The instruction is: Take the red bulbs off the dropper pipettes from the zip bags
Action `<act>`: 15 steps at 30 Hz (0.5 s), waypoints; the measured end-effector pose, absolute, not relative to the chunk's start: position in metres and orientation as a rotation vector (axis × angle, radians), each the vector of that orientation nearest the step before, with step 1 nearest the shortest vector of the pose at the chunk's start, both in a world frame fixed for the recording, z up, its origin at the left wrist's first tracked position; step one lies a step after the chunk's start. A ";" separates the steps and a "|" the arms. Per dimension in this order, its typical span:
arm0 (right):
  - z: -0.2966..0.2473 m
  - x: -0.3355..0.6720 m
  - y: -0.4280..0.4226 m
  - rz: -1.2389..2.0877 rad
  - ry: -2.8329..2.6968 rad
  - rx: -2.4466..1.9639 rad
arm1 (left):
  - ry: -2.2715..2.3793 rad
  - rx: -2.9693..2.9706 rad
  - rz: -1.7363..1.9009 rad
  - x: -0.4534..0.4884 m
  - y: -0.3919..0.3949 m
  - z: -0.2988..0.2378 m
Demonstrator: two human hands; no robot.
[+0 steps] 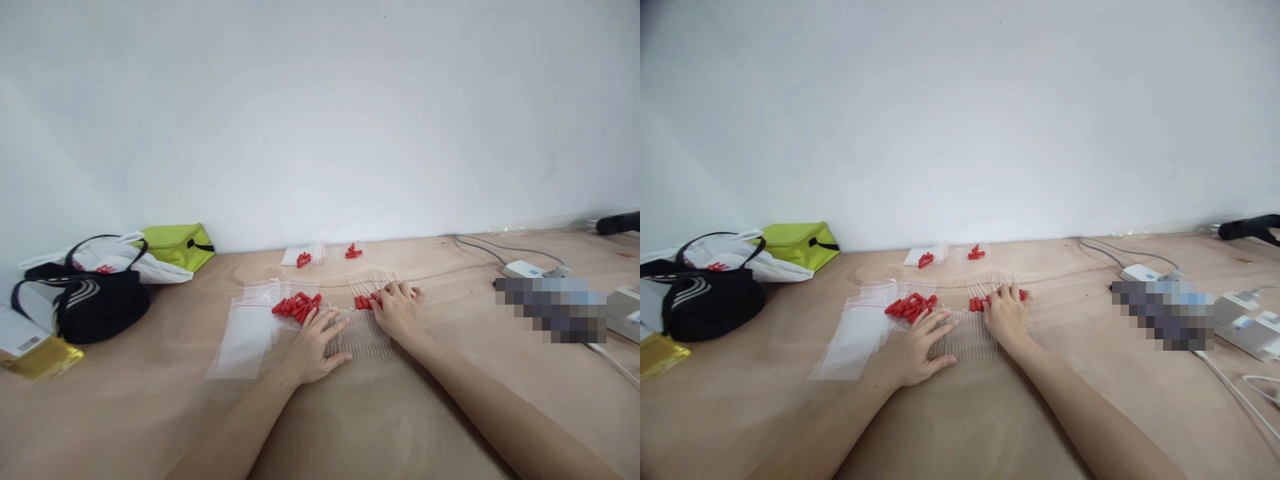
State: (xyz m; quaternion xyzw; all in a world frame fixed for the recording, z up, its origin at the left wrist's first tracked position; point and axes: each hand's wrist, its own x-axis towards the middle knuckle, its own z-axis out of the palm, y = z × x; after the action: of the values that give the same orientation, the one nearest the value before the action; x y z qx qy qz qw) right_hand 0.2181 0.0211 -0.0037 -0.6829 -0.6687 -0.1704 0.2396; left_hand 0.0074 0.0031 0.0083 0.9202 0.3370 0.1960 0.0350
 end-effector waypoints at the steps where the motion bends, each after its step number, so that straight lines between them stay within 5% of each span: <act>1: -0.005 0.218 0.022 -0.462 -1.832 -1.875 | 1.032 2.829 0.610 0.007 0.003 0.008; 7: -0.008 0.220 0.022 -0.402 -1.720 -1.882 | 1.041 2.857 0.675 0.006 0.005 0.003; 15: -0.009 0.221 -0.009 -0.203 -1.971 -1.306 | 1.183 2.919 1.062 0.002 0.008 -0.001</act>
State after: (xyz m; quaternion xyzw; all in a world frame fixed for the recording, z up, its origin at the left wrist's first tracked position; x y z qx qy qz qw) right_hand 0.2211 -0.0089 -0.0090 -0.5101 -0.7701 -0.0793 0.3748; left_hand 0.0020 0.0080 -0.0007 0.8746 0.3544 0.3181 -0.0911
